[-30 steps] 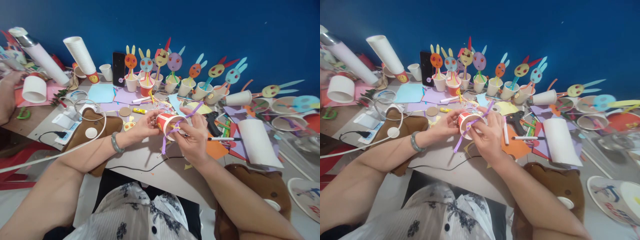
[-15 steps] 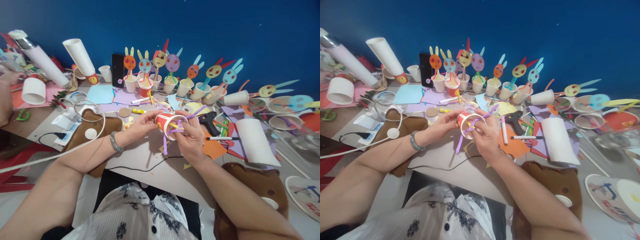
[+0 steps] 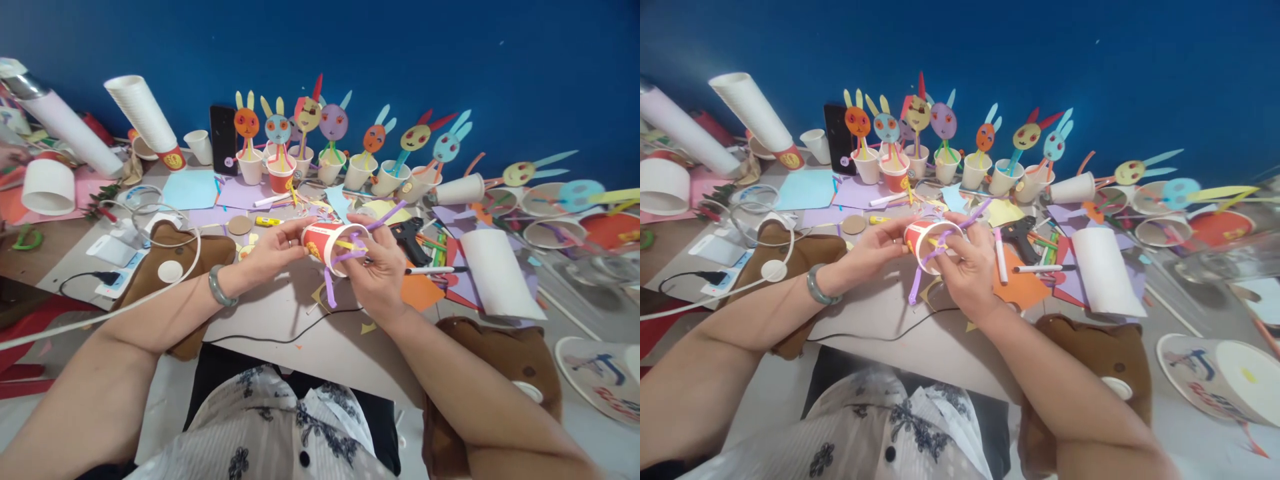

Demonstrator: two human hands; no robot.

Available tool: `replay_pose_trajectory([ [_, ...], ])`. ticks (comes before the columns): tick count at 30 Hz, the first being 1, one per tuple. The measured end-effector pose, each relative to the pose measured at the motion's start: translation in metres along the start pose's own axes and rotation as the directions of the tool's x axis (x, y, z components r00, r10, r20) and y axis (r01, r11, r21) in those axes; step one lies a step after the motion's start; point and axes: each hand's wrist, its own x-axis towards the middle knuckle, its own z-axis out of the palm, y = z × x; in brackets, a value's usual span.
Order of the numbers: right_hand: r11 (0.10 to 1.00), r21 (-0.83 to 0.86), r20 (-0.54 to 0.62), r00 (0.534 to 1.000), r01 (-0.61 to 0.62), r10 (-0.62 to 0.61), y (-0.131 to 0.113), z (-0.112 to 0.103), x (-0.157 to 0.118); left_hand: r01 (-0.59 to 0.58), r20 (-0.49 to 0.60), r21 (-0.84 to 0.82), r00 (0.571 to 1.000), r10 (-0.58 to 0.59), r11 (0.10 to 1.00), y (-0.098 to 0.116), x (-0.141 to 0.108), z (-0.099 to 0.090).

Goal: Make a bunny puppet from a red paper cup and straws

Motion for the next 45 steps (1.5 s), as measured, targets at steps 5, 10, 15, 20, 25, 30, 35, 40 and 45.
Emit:
replay_pose_trajectory([
  [5,1.0,0.019,0.0,1.0,-0.013,0.013,-0.003,0.0,-0.001,0.006,-0.002,0.011,1.0,-0.006,1.0,0.005,-0.001,0.0],
  [10,0.999,0.037,-0.003,1.0,-0.013,0.013,-0.003,0.001,-0.003,0.005,0.004,-0.013,1.0,-0.005,1.0,0.007,0.0,-0.001],
  [15,0.999,0.041,-0.025,0.999,0.023,-0.022,0.0,0.003,-0.003,0.035,0.011,-0.056,0.999,-0.035,0.998,0.009,-0.001,0.001],
  [20,0.998,0.057,0.037,0.999,-0.011,0.009,-0.001,0.002,-0.003,0.029,-0.026,-0.039,0.999,-0.03,0.999,0.009,-0.002,0.001],
  [25,0.997,0.06,0.077,0.996,-0.056,0.052,-0.001,0.002,-0.002,0.015,-0.037,0.005,0.999,-0.014,1.0,0.008,-0.001,-0.001],
  [30,0.995,0.063,0.102,0.992,-0.076,0.069,0.0,0.003,0.0,0.039,-0.048,-0.012,0.998,-0.039,0.999,0.01,-0.001,0.003],
  [35,0.99,0.067,0.077,0.99,-0.127,0.122,0.003,0.004,-0.002,0.115,-0.049,-0.089,0.992,-0.119,0.989,0.012,0.0,0.006],
  [40,0.977,0.111,0.065,0.982,-0.181,0.175,0.004,0.004,-0.001,0.148,-0.159,-0.17,0.972,-0.175,0.974,0.009,0.004,0.003],
  [45,0.951,0.2,0.067,0.972,-0.235,0.226,0.001,0.005,0.002,0.207,-0.119,-0.175,0.966,-0.229,0.963,0.008,0.008,0.0],
])
